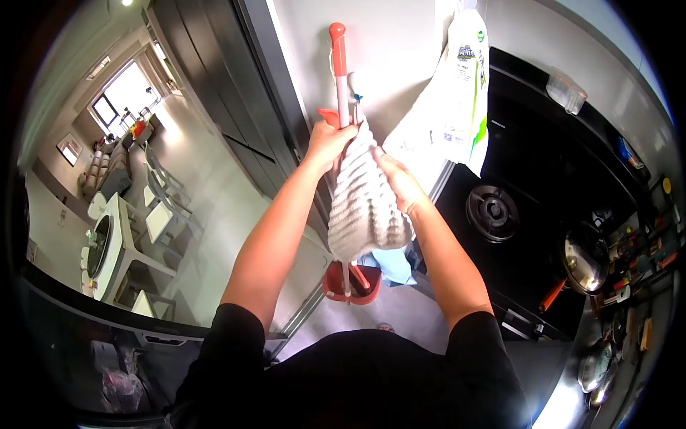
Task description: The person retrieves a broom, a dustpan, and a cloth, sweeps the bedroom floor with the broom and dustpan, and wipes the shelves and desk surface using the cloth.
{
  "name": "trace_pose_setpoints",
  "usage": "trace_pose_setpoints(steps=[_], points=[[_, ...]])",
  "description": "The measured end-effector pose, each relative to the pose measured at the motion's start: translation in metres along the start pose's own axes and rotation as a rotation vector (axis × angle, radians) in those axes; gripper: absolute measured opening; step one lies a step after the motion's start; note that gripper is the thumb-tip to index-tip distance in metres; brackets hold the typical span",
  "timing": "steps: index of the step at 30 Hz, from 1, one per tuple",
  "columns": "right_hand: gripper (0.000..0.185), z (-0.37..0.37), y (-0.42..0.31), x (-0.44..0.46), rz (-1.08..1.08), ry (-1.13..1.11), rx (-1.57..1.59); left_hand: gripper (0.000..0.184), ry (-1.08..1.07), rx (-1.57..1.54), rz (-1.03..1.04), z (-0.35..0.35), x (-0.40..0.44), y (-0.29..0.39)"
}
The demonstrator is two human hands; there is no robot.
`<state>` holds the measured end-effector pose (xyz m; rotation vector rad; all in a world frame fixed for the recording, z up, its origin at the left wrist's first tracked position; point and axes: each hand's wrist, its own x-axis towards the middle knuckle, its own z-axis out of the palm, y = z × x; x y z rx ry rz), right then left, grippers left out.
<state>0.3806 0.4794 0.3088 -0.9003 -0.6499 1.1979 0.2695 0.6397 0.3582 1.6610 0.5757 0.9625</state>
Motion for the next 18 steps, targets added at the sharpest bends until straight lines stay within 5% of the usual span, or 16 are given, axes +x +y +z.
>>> trace_pose_setpoints(steps=[6,11,14,18], points=[[0.041,0.005,-0.004,0.009,-0.117,-0.051,-0.054,0.021,-0.027,-0.158,-0.091,-0.025,-0.009,0.025],[0.059,-0.011,0.022,0.045,-0.38,0.26,-0.621,0.02,0.111,-0.112,-0.009,-0.028,0.006,0.045],[0.063,0.033,-0.012,0.021,-0.4,0.227,-0.69,0.021,0.143,-0.078,0.056,-0.026,0.012,0.068],[0.059,0.053,-0.017,0.027,-0.384,0.073,-0.314,0.026,0.053,-0.095,0.055,-0.041,0.013,0.089]])
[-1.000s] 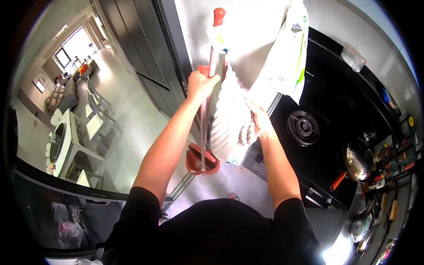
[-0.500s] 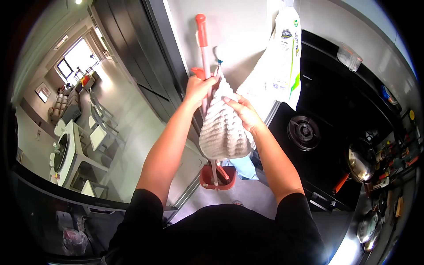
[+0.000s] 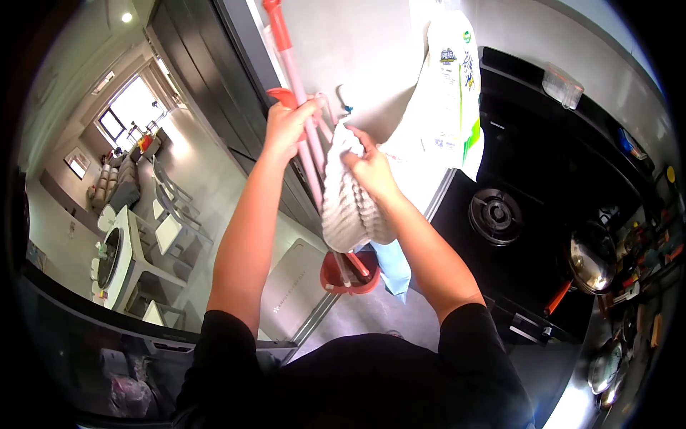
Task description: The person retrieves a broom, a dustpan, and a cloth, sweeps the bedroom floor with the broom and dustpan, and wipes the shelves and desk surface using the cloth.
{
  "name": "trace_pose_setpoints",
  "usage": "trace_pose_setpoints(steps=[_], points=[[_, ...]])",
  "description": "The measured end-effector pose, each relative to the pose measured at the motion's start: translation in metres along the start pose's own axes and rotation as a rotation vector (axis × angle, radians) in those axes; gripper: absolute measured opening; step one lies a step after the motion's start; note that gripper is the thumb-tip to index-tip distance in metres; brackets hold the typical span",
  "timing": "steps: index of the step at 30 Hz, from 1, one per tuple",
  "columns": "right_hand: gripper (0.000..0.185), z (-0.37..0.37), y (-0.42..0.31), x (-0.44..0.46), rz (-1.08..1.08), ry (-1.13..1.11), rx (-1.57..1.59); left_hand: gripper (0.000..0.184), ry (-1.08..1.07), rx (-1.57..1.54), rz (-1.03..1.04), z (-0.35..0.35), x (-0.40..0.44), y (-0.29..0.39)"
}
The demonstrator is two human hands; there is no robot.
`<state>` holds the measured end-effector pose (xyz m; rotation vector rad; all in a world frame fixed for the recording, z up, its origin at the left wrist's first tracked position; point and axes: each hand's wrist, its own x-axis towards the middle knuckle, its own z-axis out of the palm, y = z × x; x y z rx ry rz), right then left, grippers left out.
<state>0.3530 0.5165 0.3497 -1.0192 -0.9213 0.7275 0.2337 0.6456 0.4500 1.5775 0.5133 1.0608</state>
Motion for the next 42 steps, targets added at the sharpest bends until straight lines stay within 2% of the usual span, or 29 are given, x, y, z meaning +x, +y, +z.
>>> trace_pose_setpoints(steps=[1,4,5,8,10,13,17,20,23,24,26,28,29,32,35,36,37,38,40,42], points=[[0.051,0.004,-0.006,-0.001,0.015,0.0,0.174,0.027,-0.012,-0.001,0.013,-0.007,-0.002,0.003],[0.049,-0.003,-0.024,0.009,0.267,-0.077,0.668,0.027,-0.02,0.021,0.056,-0.028,-0.01,0.003],[0.032,0.001,-0.027,0.008,0.159,-0.113,0.788,0.027,0.001,0.032,0.049,-0.033,-0.012,0.001],[0.028,0.001,-0.014,0.018,0.202,-0.135,0.857,0.027,0.051,0.078,-0.001,-0.041,-0.022,-0.01],[0.024,0.008,-0.004,0.022,0.348,-0.004,0.503,0.026,0.063,0.128,0.0,-0.047,-0.024,-0.016],[0.016,0.03,-0.005,0.019,0.273,0.063,0.617,0.025,0.084,0.155,-0.033,-0.052,-0.026,-0.023],[0.03,0.052,0.006,0.04,0.165,0.179,0.6,0.025,0.089,0.16,-0.061,-0.06,-0.027,-0.025],[0.026,0.062,0.005,0.058,0.094,0.268,0.518,0.023,0.073,0.179,-0.078,-0.065,-0.028,-0.017],[0.026,0.043,-0.004,0.058,0.072,0.068,0.391,0.024,0.043,0.195,-0.059,-0.075,-0.026,-0.019],[0.026,0.036,-0.013,0.053,0.135,0.049,0.364,0.024,0.019,0.182,-0.054,-0.074,-0.028,-0.02],[0.029,0.021,-0.005,0.052,0.079,-0.017,0.177,0.025,-0.028,0.157,-0.038,-0.074,-0.03,-0.017],[0.03,0.013,-0.011,0.043,-0.04,0.016,0.079,0.023,-0.035,0.137,0.027,-0.069,-0.03,-0.023],[0.03,0.01,-0.018,0.039,-0.002,-0.02,0.174,0.024,-0.042,0.133,0.024,-0.065,-0.03,-0.025],[0.028,0.008,-0.03,0.034,-0.024,-0.016,-0.036,0.024,-0.078,0.156,-0.044,-0.047,-0.023,-0.027],[0.028,0.012,-0.031,0.013,-0.286,0.131,-0.115,0.017,-0.146,0.097,-0.012,-0.022,-0.015,-0.021],[0.029,0.012,-0.033,0.002,-0.209,0.202,-0.199,0.016,-0.148,0.095,-0.005,-0.013,-0.015,-0.015],[0.03,0.014,-0.019,0.005,-0.356,0.263,-0.238,0.022,-0.189,0.128,-0.015,-0.009,-0.01,-0.012],[0.033,0.012,-0.011,0.004,-0.374,0.329,-0.415,0.021,-0.186,0.122,-0.01,-0.002,-0.007,-0.014],[0.039,0.016,0.003,0.014,-0.456,0.351,-0.401,0.02,-0.186,0.117,0.013,0.011,0.003,-0.015],[0.036,0.01,0.011,0.03,-0.449,0.375,-0.546,0.019,-0.176,0.069,-0.028,0.016,0.013,-0.025]])
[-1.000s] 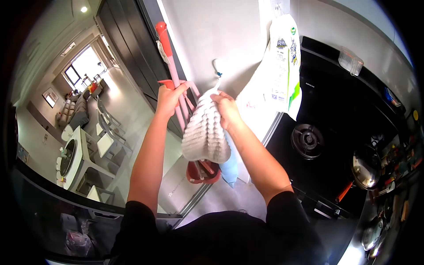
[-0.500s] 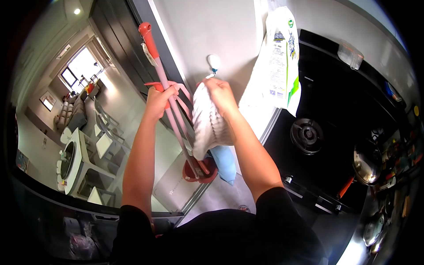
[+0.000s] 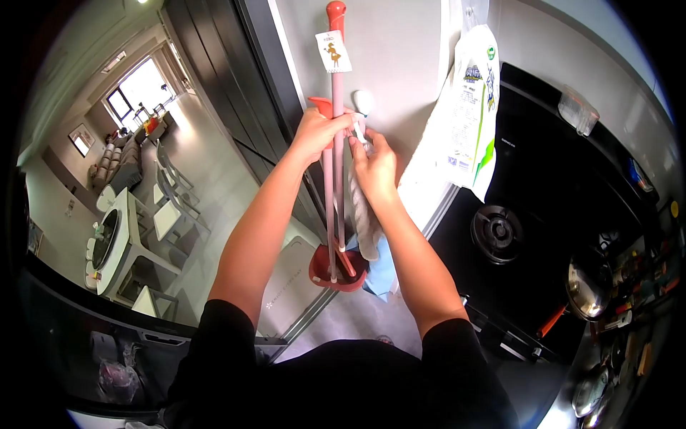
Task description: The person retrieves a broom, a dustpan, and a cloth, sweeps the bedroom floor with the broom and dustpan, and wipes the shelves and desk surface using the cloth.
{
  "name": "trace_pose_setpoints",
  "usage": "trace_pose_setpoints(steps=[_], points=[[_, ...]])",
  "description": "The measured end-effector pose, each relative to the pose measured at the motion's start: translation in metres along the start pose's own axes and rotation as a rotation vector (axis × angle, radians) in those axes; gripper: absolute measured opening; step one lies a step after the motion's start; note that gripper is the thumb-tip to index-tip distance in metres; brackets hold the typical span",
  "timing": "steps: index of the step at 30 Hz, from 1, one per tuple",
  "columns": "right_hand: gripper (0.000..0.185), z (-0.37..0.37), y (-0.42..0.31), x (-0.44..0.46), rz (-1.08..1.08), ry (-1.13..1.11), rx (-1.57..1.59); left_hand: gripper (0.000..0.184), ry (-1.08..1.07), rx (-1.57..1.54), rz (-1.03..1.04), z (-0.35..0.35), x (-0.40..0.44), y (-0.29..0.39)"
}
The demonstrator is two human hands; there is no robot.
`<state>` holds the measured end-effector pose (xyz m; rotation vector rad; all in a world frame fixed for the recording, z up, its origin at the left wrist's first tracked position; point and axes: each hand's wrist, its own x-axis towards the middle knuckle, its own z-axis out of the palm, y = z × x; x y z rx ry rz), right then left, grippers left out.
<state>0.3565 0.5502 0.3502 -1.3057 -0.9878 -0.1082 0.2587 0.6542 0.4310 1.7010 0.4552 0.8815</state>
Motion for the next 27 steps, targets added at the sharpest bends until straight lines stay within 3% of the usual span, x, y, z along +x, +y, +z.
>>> trace_pose_setpoints(steps=[11,12,14,16,20,22,24,26,27], points=[[0.027,0.005,0.03,0.004,-0.056,0.089,-0.178,0.02,0.042,0.022,-0.014,-0.001,0.003,-0.039],[0.024,-0.003,0.025,0.0,0.062,-0.007,-0.221,0.02,0.036,0.017,-0.006,0.0,-0.001,-0.047],[0.023,-0.016,0.03,-0.013,-0.123,0.084,-0.112,0.02,0.063,0.056,-0.04,0.003,-0.01,-0.057],[0.023,-0.037,-0.006,-0.032,0.062,0.031,0.003,0.021,0.105,0.106,-0.032,-0.004,-0.015,-0.079],[0.029,-0.038,-0.019,-0.063,0.706,-0.1,0.796,0.024,0.25,0.049,-0.039,-0.038,-0.066,-0.088],[0.032,-0.018,-0.012,-0.081,0.916,-0.214,0.82,0.024,0.33,0.08,-0.003,-0.07,-0.112,-0.091],[0.032,0.024,0.0,-0.107,1.078,-0.193,0.719,0.025,0.444,0.203,-0.161,-0.106,-0.157,-0.092],[0.031,0.063,0.019,-0.132,1.275,-0.416,0.853,0.023,0.598,0.158,-0.258,-0.146,-0.198,-0.105],[0.028,0.081,0.024,-0.141,1.366,-0.536,0.774,0.023,0.674,0.084,-0.275,-0.165,-0.214,-0.109]])
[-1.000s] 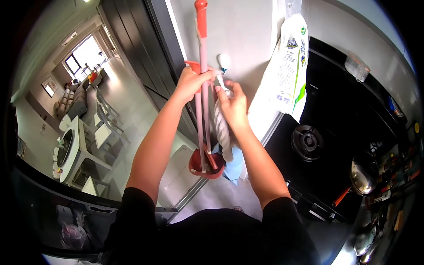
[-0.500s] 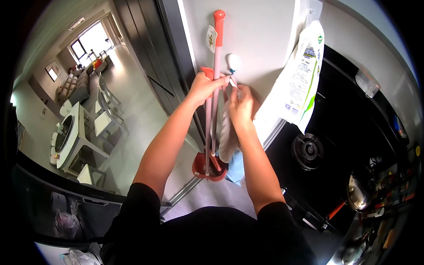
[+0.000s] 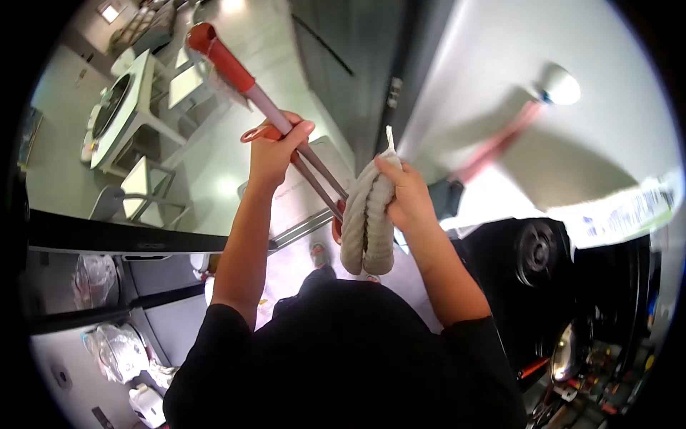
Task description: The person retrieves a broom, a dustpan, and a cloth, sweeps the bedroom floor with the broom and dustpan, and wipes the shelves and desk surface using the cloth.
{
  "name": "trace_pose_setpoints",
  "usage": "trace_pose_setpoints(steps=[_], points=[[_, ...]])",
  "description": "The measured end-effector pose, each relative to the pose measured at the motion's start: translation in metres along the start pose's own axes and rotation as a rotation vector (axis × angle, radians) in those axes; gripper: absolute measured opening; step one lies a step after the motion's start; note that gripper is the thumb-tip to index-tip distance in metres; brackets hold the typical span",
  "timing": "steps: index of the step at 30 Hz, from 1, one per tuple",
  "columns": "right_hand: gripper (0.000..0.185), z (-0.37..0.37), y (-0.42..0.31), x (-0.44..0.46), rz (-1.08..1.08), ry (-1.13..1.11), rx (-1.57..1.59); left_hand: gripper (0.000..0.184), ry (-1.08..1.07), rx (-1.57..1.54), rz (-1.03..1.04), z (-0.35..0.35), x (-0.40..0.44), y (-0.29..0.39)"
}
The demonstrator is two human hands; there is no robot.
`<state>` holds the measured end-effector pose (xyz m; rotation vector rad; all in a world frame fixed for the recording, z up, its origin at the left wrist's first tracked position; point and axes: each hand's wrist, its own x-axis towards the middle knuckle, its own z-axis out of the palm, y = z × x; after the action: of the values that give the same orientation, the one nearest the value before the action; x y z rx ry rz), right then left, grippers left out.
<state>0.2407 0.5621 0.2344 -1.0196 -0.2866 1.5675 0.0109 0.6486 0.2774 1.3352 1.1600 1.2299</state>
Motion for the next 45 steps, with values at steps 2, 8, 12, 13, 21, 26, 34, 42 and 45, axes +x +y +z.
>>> trace_pose_setpoints(steps=[2,8,12,13,21,26,34,42,45], points=[[0.033,0.02,0.021,0.026,0.018,-0.105,-0.112,0.024,0.118,-0.082,-0.035,-0.051,0.001,-0.009],[0.031,0.087,0.044,0.093,-0.332,-0.054,-1.017,0.023,0.412,-0.137,0.098,-0.18,0.041,0.019],[0.047,0.093,0.071,0.146,-0.46,0.173,-1.45,0.024,0.659,0.15,0.176,-0.243,0.066,0.017],[0.049,0.087,0.084,0.166,-0.392,0.181,-1.277,0.024,0.701,0.099,0.179,-0.26,0.073,0.006],[0.048,0.134,0.15,0.319,0.274,-0.196,-0.049,0.015,1.242,-0.084,0.244,-0.385,0.18,-0.097],[0.05,0.27,0.117,0.515,0.472,-0.153,-0.014,0.011,1.172,-0.069,0.325,-0.443,0.29,-0.122],[0.069,0.497,0.008,0.703,0.349,-0.655,0.2,0.014,1.044,0.021,0.519,-0.482,0.488,-0.115],[0.063,0.627,0.084,0.914,0.111,-0.599,-0.145,0.03,0.766,-0.019,0.61,-0.528,0.742,-0.188],[0.061,0.672,0.066,1.007,-0.111,-0.593,-0.467,0.028,0.626,-0.115,0.549,-0.546,0.868,-0.213]])
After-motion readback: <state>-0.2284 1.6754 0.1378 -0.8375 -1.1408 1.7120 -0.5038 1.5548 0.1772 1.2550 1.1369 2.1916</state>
